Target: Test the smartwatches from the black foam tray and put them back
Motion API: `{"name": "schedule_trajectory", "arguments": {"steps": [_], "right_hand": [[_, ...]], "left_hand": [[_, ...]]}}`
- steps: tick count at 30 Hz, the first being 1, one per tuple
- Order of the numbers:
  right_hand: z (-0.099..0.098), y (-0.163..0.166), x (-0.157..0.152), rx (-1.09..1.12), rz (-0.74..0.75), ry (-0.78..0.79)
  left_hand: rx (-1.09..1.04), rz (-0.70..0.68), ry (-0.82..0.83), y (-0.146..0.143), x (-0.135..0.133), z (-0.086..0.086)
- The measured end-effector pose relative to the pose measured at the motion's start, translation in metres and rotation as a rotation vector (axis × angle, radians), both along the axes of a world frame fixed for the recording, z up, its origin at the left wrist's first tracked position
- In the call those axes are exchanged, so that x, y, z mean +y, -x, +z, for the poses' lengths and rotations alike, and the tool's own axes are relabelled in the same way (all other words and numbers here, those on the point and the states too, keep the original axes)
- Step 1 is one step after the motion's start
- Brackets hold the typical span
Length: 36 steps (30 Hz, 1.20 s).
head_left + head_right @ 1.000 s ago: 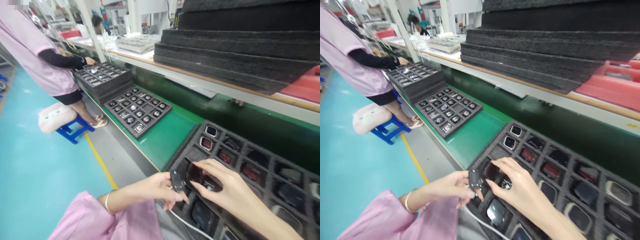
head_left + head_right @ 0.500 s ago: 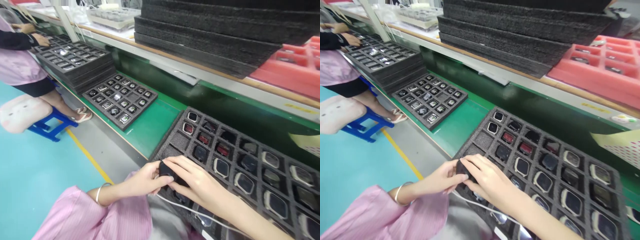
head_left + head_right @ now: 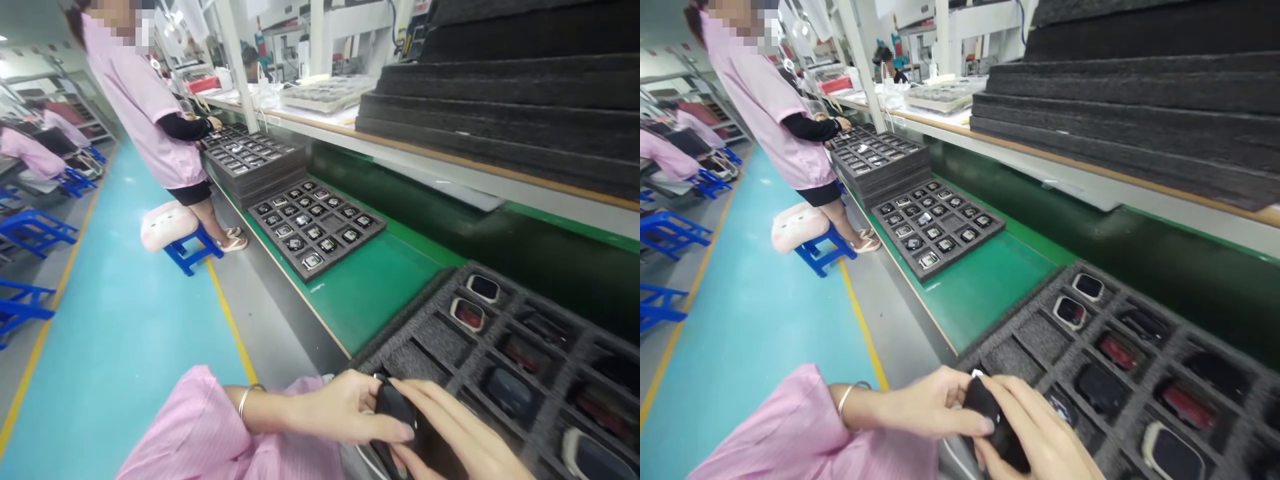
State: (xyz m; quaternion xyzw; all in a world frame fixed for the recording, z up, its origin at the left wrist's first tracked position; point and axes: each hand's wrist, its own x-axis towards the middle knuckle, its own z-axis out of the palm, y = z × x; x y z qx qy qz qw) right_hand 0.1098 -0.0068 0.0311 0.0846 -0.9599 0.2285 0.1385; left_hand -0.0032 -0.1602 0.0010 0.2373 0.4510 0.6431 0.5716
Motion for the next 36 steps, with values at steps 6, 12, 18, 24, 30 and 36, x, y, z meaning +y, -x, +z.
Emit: {"name": "schedule_trajectory", "arguments": {"steps": [6, 12, 18, 24, 30, 36], "right_hand": [[0.014, -0.005, -0.014, -0.126, -0.011, 0.175], [0.011, -0.013, -0.020, -0.095, -0.035, 0.189], [0.012, -0.015, -0.022, -0.086, -0.037, 0.175], [0.013, -0.016, -0.022, -0.119, -0.032, 0.138], [0.016, -0.016, -0.023, -0.103, -0.027, 0.110], [0.016, -0.015, -0.022, -0.110, -0.030, 0.106]], "left_hand": [[0.086, 0.008, 0.066, -0.007, -0.010, 0.012], [0.174, -0.010, 0.105, -0.011, -0.015, 0.017], [0.241, -0.006, 0.108, -0.014, -0.016, 0.020], [0.299, -0.001, 0.105, -0.015, -0.017, 0.019], [0.349, -0.004, 0.128, -0.013, -0.019, 0.012], [0.344, -0.021, 0.148, -0.014, -0.019, 0.014]]}}
